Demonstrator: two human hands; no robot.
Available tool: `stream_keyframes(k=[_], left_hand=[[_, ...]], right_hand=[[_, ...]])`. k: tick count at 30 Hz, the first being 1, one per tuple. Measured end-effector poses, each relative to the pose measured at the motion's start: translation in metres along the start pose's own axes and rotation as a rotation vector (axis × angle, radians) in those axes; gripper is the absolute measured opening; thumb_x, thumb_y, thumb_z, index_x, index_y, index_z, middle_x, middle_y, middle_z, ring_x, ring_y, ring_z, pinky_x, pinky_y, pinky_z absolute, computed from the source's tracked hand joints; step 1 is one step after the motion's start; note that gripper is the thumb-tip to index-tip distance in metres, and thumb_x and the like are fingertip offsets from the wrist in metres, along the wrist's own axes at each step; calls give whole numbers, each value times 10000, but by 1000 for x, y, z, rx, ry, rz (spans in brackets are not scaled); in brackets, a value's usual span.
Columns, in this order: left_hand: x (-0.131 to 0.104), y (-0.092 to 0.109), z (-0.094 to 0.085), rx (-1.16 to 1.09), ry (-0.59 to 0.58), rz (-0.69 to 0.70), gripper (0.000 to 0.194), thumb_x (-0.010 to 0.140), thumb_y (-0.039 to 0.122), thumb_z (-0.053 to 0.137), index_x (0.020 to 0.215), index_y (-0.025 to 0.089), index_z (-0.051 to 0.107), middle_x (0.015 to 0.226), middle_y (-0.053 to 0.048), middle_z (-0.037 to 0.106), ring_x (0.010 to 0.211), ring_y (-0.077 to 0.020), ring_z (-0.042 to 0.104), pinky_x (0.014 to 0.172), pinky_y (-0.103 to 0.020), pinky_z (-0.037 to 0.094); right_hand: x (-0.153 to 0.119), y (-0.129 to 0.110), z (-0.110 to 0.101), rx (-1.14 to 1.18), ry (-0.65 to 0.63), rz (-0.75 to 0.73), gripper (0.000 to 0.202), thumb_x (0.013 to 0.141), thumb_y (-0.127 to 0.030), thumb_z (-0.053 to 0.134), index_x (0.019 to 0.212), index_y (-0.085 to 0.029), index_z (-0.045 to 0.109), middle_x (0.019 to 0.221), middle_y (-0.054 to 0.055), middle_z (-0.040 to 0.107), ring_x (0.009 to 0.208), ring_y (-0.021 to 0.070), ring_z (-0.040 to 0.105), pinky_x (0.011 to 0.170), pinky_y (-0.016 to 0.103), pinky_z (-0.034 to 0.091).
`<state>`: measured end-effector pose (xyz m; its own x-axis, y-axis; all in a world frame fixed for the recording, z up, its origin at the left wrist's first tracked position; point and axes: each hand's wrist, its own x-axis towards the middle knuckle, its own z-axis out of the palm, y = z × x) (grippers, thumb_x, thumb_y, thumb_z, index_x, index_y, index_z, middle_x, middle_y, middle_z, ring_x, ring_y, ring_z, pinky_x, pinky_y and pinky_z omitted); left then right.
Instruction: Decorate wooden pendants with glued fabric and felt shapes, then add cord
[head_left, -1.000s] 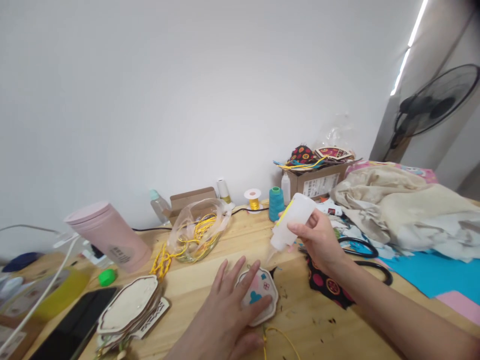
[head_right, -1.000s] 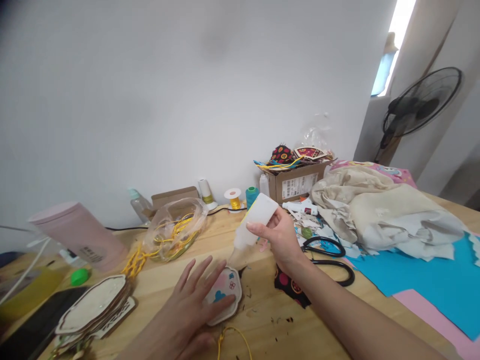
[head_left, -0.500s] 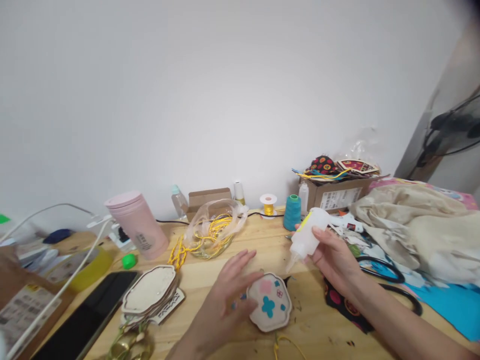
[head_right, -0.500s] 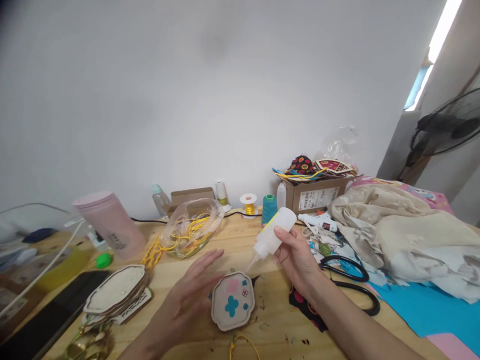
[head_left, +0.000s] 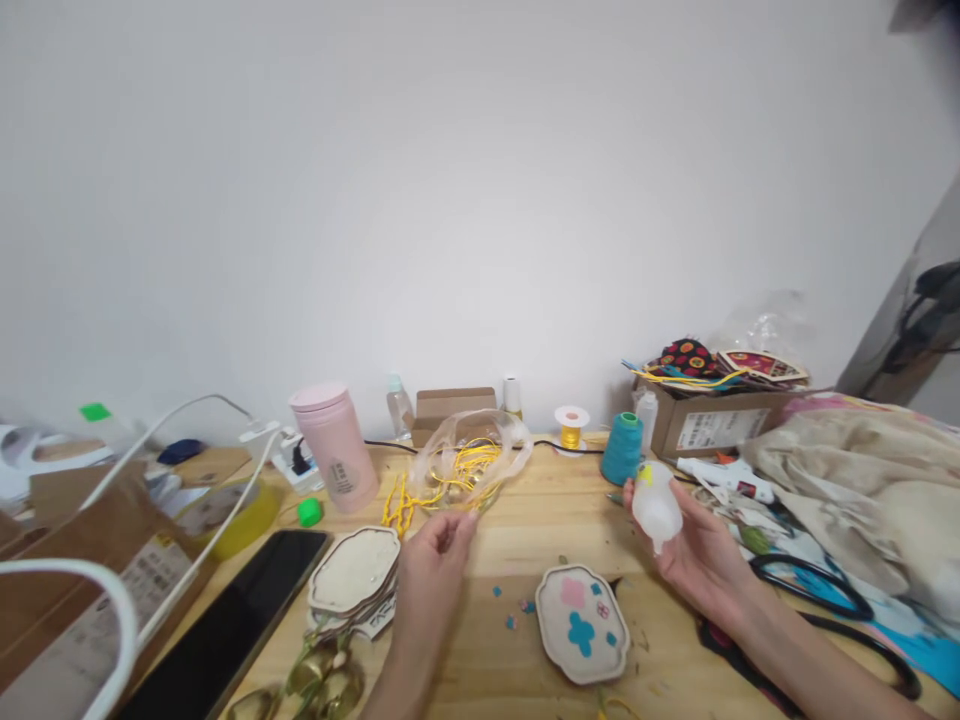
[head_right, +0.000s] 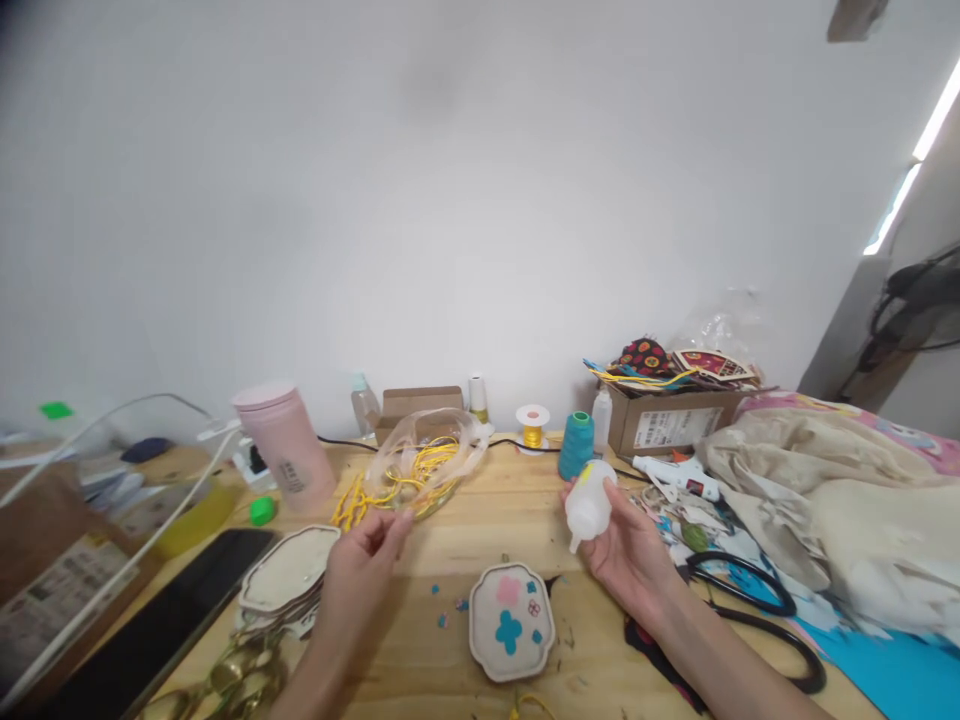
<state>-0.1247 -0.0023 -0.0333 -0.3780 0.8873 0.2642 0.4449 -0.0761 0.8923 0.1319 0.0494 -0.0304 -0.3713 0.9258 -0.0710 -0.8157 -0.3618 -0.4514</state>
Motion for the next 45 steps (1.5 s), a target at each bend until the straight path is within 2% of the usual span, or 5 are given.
stream_keyframes(k=[5,10,19,30,45], left_hand=[[-1,-2,-4,126,-60,68,401,742,330,438,409,210,249,429,73,208,434,-99,277,451,-238,203],[-3,1,-3,127,-153,181,53,628,156,501,604,189,535,631,20,525,676,-159,485,654,-264,354],[-2,-2,-2,134,-237,139,149,682,261,516,625,178,626,617,-5,608,606,-159,532,580,-245,387],[-1,-7,1,240,-173,88,400,759,349,405,406,199,291,451,69,192,453,-96,259,448,-229,180],[-3,2,-15,410,-572,241,115,722,170,510,698,203,618,732,-14,618,732,-154,550,670,-254,409]], right_hand=[[0,0,-1,-86,-42,0,220,715,-156,613,935,-150,611,902,88,687,812,182,645,633,246,555],[0,1,-1,-130,-82,15,226,702,-136,630,923,-181,623,931,61,684,846,166,635,581,188,554],[2,1,-4,-77,-49,40,205,715,-153,615,916,-195,622,906,51,690,832,167,641,627,240,561],[-1,3,-1,-84,-39,45,247,682,-173,647,924,-190,604,897,43,692,826,162,643,637,207,553],[1,9,-2,-16,185,75,226,696,-130,561,918,-150,604,864,73,696,774,172,654,687,250,544]])
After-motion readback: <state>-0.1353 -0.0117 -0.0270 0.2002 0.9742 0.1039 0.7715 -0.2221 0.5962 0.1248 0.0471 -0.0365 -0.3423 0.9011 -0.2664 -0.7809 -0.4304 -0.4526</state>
